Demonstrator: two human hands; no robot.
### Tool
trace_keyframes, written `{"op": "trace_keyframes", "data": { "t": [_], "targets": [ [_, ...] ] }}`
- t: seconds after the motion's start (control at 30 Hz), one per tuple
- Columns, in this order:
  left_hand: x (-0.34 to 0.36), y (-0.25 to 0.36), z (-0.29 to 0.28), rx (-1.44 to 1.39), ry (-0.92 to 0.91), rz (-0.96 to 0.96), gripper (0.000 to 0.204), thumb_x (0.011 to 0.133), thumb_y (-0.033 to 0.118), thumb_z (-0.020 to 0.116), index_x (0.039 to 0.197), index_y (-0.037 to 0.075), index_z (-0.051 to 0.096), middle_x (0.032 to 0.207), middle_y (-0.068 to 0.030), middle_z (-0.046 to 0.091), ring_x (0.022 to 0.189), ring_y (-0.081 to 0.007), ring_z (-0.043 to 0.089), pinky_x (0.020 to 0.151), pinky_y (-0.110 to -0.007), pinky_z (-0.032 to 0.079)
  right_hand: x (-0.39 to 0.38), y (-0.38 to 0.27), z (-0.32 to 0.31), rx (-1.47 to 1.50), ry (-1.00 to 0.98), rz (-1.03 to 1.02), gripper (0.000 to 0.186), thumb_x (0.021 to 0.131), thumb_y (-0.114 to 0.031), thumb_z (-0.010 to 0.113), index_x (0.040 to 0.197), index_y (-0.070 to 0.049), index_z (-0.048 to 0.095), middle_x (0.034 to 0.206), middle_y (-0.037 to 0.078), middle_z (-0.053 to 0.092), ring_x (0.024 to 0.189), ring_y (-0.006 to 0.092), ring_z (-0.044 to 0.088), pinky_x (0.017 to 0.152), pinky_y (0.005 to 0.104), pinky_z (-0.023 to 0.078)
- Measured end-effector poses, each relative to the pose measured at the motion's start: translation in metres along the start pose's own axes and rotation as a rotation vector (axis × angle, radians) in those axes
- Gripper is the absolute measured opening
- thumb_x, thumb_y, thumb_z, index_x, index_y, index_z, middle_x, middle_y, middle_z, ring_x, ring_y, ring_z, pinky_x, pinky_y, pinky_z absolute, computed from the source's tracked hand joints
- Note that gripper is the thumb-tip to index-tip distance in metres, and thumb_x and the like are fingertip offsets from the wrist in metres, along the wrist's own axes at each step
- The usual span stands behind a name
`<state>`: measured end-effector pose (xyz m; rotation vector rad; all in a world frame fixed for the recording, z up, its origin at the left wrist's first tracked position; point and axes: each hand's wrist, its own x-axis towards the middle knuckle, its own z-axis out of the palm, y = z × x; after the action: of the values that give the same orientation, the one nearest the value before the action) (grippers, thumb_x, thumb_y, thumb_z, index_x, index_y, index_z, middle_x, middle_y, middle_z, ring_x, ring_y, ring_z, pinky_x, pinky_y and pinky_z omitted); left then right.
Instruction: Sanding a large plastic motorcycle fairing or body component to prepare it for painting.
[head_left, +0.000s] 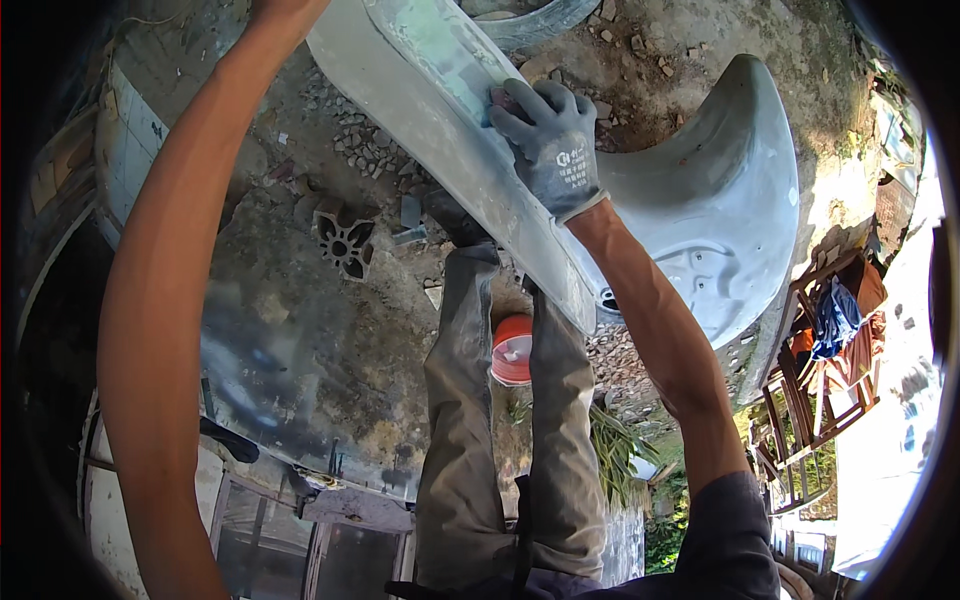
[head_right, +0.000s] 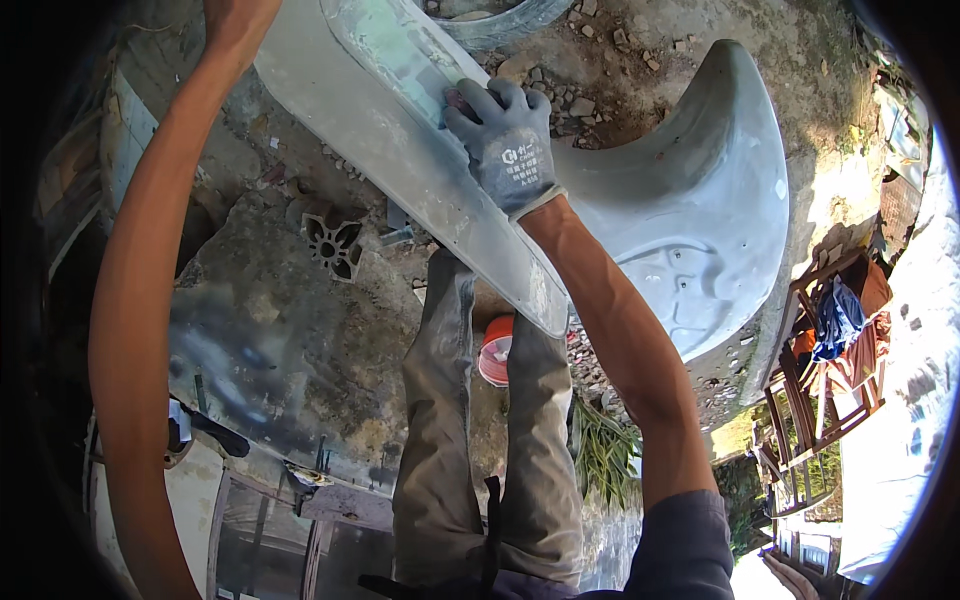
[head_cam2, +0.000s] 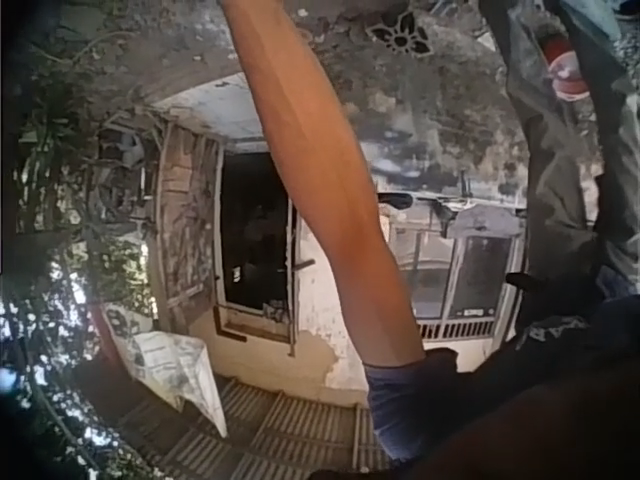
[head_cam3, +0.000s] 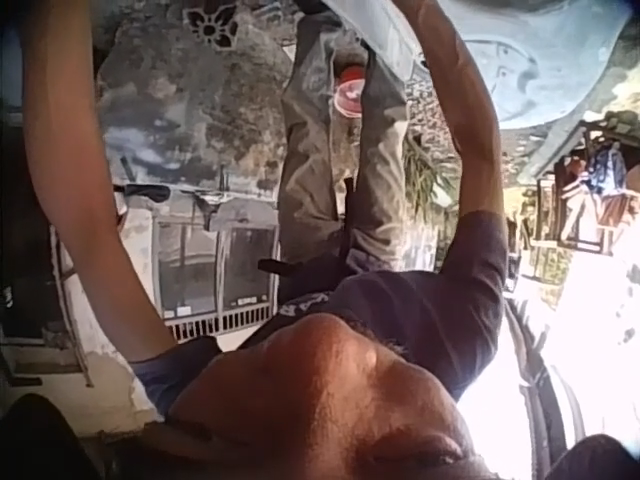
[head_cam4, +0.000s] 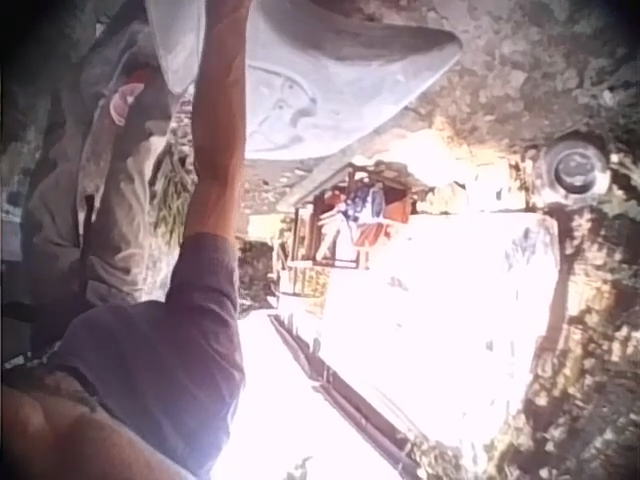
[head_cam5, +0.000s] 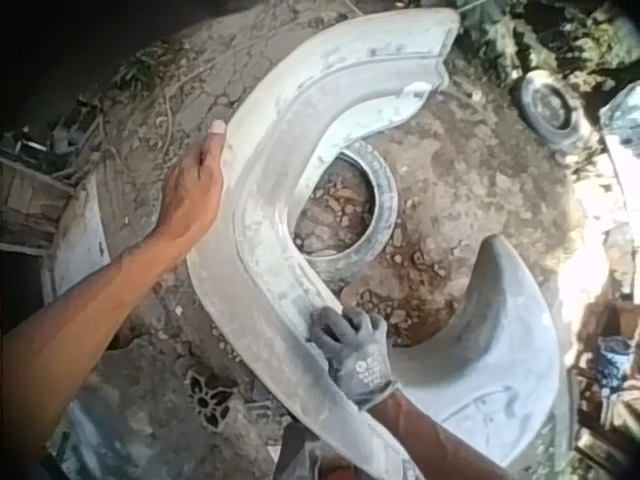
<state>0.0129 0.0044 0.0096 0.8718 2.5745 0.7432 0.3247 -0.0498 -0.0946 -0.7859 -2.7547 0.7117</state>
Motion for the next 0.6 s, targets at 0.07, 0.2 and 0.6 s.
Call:
{"op": "trace_keyframes", "data": {
  "t": [0.07,0.2,0.6],
  "targets": [
    [0.005,-0.005,-0.005,0.058,-0.044,0.060,0.083,0.113,0.062,0.036,0.144,-0.011,0.061,0.145,-0.0354,0.061,0.141,-0.0488,0.056,0.119,-0.051,0.041,-0.010,-0.003,0.010,0.085,0.042,0.059,0.039,0.082,-0.018,0.074,0.120,-0.022,0.075,0.139,0.001,0.065,0.123,0.0309,0.059,0.098,0.0576,0.047],
    [0.006,-0.011,-0.008,-0.001,-0.011,0.210,0.082,0.114,0.061,0.036,0.140,-0.013,0.062,0.140,-0.0365,0.063,0.137,-0.0495,0.058,0.116,-0.050,0.042,-0.083,-0.019,-0.003,0.055,0.006,0.201,0.041,0.080,-0.022,0.077,0.121,-0.026,0.077,0.143,0.001,0.064,0.122,0.0312,0.060,0.097,0.0569,0.046],
    [0.008,-0.017,-0.001,0.019,0.048,0.211,0.077,0.115,0.056,0.035,0.147,-0.011,0.057,0.149,-0.0345,0.059,0.143,-0.0496,0.052,0.121,-0.051,0.039,-0.072,0.008,0.009,0.293,0.087,0.391,0.025,0.094,-0.022,0.075,0.119,-0.017,0.078,0.131,0.008,0.072,0.112,0.0384,0.066,0.096,0.0535,0.051]
  ]
}}
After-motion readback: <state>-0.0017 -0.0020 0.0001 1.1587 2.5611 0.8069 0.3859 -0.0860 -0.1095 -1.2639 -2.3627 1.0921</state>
